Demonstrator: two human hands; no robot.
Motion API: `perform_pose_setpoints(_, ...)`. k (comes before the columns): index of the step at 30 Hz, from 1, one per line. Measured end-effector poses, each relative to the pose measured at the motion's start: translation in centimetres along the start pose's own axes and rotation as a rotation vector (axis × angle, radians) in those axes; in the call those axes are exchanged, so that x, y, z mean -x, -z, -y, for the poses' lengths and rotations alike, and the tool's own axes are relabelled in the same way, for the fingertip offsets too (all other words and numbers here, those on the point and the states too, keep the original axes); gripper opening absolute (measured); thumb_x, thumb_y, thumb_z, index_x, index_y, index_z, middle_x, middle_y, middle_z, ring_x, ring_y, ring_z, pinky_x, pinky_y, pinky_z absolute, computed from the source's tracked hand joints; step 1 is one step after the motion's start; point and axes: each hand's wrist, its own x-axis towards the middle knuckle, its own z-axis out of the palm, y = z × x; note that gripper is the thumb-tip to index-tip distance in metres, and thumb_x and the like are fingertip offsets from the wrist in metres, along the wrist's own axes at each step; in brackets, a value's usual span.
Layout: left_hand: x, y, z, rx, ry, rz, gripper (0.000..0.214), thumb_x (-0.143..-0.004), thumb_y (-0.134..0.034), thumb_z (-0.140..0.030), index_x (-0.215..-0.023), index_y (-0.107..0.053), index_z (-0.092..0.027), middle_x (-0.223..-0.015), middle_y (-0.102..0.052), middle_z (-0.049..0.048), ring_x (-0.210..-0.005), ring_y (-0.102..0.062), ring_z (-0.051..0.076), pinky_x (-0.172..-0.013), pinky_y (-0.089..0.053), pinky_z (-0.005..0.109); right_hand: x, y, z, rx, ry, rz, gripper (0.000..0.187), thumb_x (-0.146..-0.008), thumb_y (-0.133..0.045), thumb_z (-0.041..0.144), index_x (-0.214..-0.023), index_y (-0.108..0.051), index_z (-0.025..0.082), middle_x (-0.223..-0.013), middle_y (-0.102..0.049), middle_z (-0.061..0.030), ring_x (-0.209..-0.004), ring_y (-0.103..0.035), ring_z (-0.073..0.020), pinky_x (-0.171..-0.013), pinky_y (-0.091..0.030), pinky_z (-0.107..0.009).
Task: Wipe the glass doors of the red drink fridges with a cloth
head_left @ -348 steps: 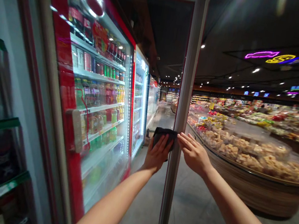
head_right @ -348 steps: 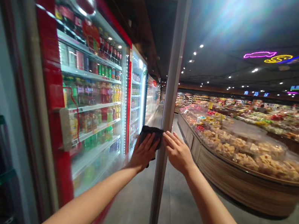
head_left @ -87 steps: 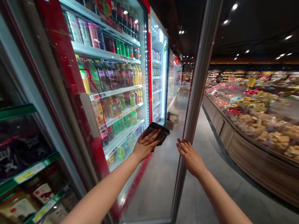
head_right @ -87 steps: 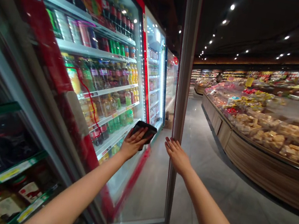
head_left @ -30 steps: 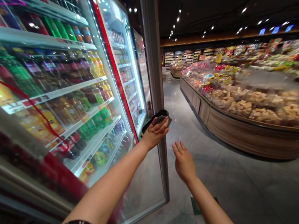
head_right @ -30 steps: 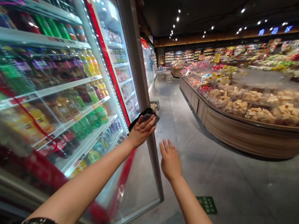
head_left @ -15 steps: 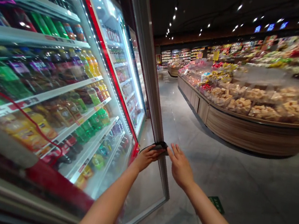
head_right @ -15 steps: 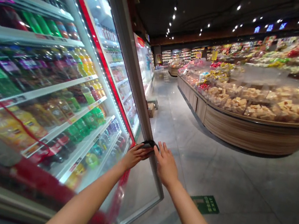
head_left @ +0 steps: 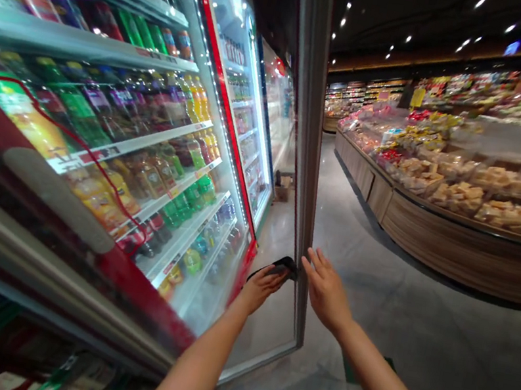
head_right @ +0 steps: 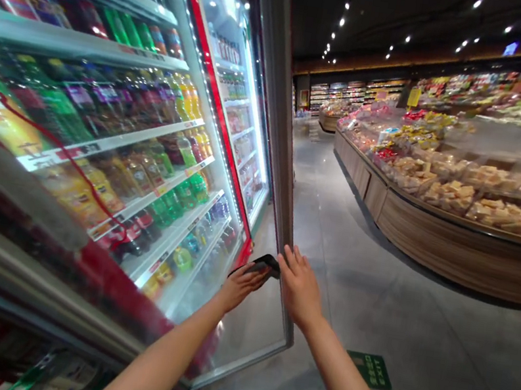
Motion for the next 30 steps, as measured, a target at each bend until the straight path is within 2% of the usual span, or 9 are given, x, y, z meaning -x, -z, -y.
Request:
perform_pose_setpoints(5, 2.6, 2.3, 3.5, -0.021, 0.151, -0.092, 0.06, -0.095, -0.039, -0.004, -0.148, -0.047, -0.03, -0.155, -0.048, 0.0042, -0.148, -0.035, 0.015, -0.126, -0.022, 0.044, 0.9, 0.6, -0.2, -0.004, -0.009, -0.006, 0.057, -0.088, -0.041, -0.001, -0.14, -0.057, 0.017, -0.155, -0.046, -0.0148, -0.15, -0.031, -0.0283, -0.114, -0.045, -0.052)
perform_pose_setpoints(8, 3.8, 2.3, 3.2, -0.037, 0.294, -0.147, 0.061, -0.095, -0.045, -0.007, -0.153, -0.042, -0.025, -0.158, -0.041, 0.0112, -0.15, -0.031, 0.024, -0.128, -0.009, 0.055, 0.9, 0.3, 0.3, -0.024, 0.011, -0.015, 0.062, -0.088, -0.041, 0.0, -0.146, -0.051, 0.02, -0.156, -0.045, -0.0129, -0.151, -0.029, -0.0268, -0.114, -0.045, -0.052)
perform_pose_setpoints(13, 5.1, -0.1, -0.5, 0.019, 0.147, -0.109, 0.053, -0.098, -0.045, -0.011, -0.14, -0.054, -0.043, -0.146, -0.057, -0.0111, -0.141, -0.045, 0.005, -0.126, -0.026, 0.03, 0.0, 0.2, 2.5, 0.041, 0.189, 0.046, 0.073, -0.087, -0.04, -0.002, -0.155, -0.039, 0.023, -0.161, -0.037, -0.0115, -0.153, -0.023, -0.0267, -0.118, -0.04, -0.053)
perform_pose_setpoints(15, 6.2, 0.0, -0.5, 0.012, 0.172, -0.101, 0.054, -0.098, -0.043, -0.012, -0.14, -0.053, -0.044, -0.145, -0.059, -0.0118, -0.139, -0.047, 0.004, -0.124, -0.029, 0.028, -0.5, 0.6, 3.1, 0.089, 0.262, 0.081, 0.077, -0.086, -0.041, -0.003, -0.157, -0.034, 0.025, -0.164, -0.03, -0.0099, -0.153, -0.023, -0.0271, -0.12, -0.036, -0.053)
perform_pose_setpoints(19, 10.4, 2.1, 0.5, -0.052, 0.343, -0.12, 0.059, -0.095, -0.049, -0.011, -0.146, -0.048, -0.041, -0.149, -0.056, -0.004, -0.141, -0.048, 0.013, -0.128, -0.024, 0.041, -0.9, 0.8, 3.2, 0.178, 0.236, 0.108, 0.085, -0.085, -0.042, -0.005, -0.161, -0.022, 0.025, -0.167, -0.019, -0.0126, -0.15, -0.031, -0.0304, -0.118, -0.039, -0.053)
perform_pose_setpoints(23, 12.7, 2.7, -1.4, -0.136, 0.545, -0.162, 0.058, -0.088, -0.065, -0.02, -0.144, -0.055, -0.029, -0.149, -0.054, 0.0116, -0.141, -0.049, 0.031, -0.127, -0.015, 0.059, 0.1, -0.4, 3.6, 0.244, 0.145, 0.088, 0.094, -0.086, -0.046, -0.004, -0.163, -0.003, 0.028, -0.167, -0.004, -0.0177, -0.144, -0.042, -0.0373, -0.112, -0.045, -0.058)
perform_pose_setpoints(26, 11.6, 2.2, -2.9, -0.143, 0.488, -0.18, 0.053, -0.092, -0.061, -0.021, -0.141, -0.055, -0.04, -0.145, -0.06, 0.0008, -0.137, -0.054, 0.022, -0.129, -0.016, 0.05, 1.0, -0.9, 4.1, 0.287, 0.148, 0.072, 0.098, -0.086, -0.048, -0.001, -0.162, 0.006, 0.031, -0.165, 0.007, -0.0184, -0.142, -0.043, -0.0423, -0.109, -0.045, -0.063)
perform_pose_setpoints(28, 10.8, 2.5, -2.3, -0.132, 0.42, -0.188, 0.057, -0.096, -0.056, -0.019, -0.14, -0.05, -0.053, -0.145, -0.058, -0.0122, -0.136, -0.053, 0.011, -0.128, -0.018, 0.036, 1.3, -0.7, 4.1, 0.301, 0.162, 0.073, 0.099, -0.087, -0.049, -0.001, -0.161, 0.008, 0.031, -0.165, 0.009, -0.0179, -0.141, -0.044, -0.0422, -0.109, -0.045, -0.062)
perform_pose_setpoints(30, 11.1, 3.6, -0.9, -0.133, 0.416, -0.2, 0.062, -0.095, -0.057, -0.018, -0.144, -0.044, -0.055, -0.151, -0.052, -0.0136, -0.14, -0.048, 0.01, -0.128, -0.02, 0.034, 1.4, -0.4, 3.9, 0.3, 0.17, 0.085, 0.097, -0.087, -0.049, -0.001, -0.162, 0.003, 0.031, -0.167, 0.006, -0.0169, -0.141, -0.045, -0.0399, -0.111, -0.044, -0.059)
